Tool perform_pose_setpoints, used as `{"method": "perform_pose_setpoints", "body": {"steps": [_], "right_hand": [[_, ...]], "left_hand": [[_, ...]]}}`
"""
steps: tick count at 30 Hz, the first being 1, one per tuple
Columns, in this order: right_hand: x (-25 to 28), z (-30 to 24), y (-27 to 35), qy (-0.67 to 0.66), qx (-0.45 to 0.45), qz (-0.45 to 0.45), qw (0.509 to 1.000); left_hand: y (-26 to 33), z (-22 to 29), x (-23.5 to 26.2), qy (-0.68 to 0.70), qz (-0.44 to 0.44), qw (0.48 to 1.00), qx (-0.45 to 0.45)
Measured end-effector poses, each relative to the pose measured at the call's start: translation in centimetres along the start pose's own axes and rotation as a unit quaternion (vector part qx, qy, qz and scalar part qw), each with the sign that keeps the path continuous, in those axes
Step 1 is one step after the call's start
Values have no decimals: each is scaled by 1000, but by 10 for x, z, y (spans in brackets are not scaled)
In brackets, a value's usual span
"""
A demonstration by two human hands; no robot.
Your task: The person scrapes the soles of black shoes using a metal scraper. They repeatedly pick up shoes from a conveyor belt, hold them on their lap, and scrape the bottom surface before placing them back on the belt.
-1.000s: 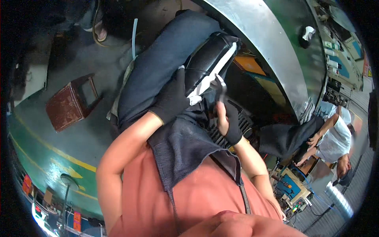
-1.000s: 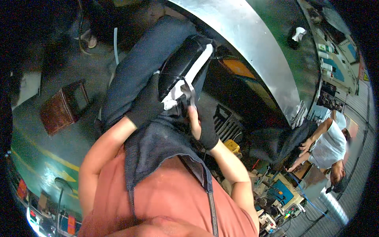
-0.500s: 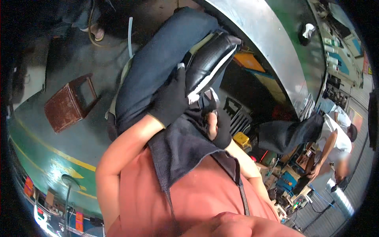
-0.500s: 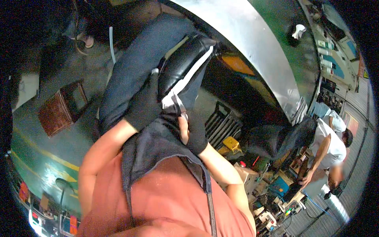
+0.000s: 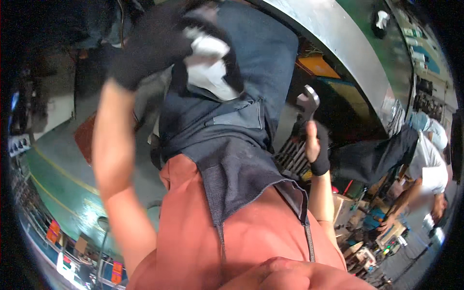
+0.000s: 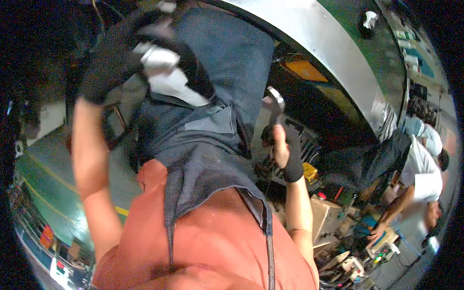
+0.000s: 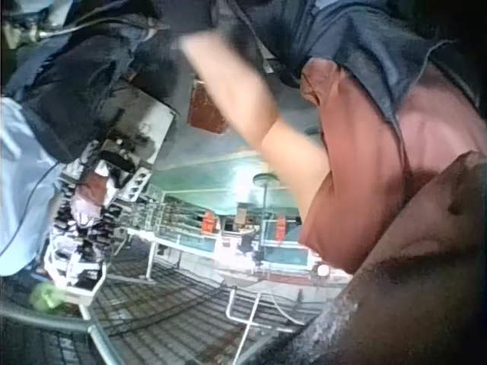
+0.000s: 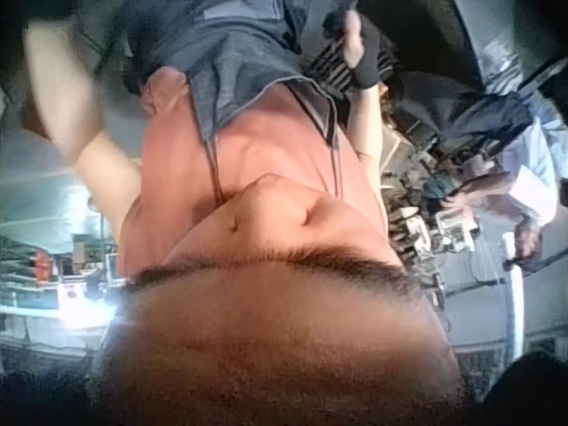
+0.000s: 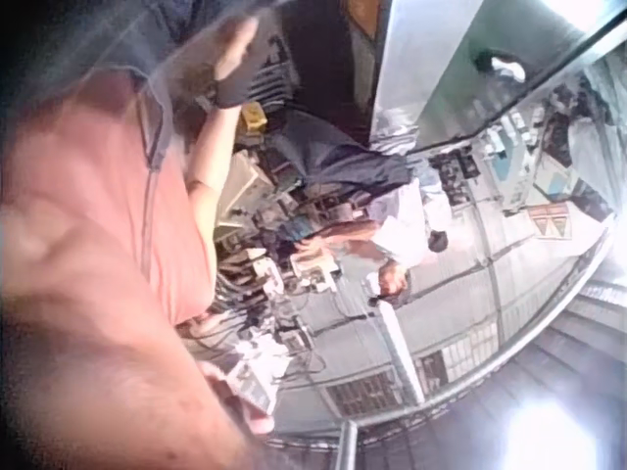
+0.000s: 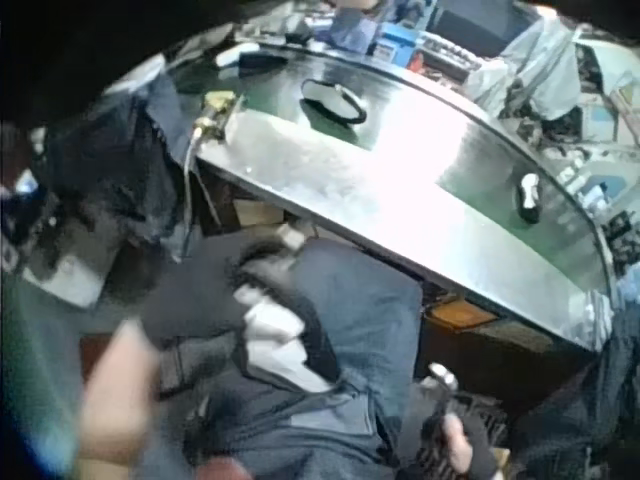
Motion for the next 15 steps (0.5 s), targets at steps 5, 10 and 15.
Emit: {"method": "perform_pose_setpoints", "body": {"steps": [5,10,15], "right_hand": [[-4,0,4,-138,-113,-65,982],[-7,-6,-25,-41,-12,-191,981],[-36,-57,-66,202,172,-278,923]], "left_hand": [[44,-24,-145,33,125,991,47],[51,-25,-98,21,-60,981,181],[97,3,-129,1,-60,996,72]]}}
Point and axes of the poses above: each hand's wrist, its own y-axis away from the middle knuckle, its own x-axis out of the back of the hand, z = x × y, the point moved 4 cm from there along -y, towards the middle knuckle, and after that the axes turned 12 degrees about z, right-handed, at the moved point
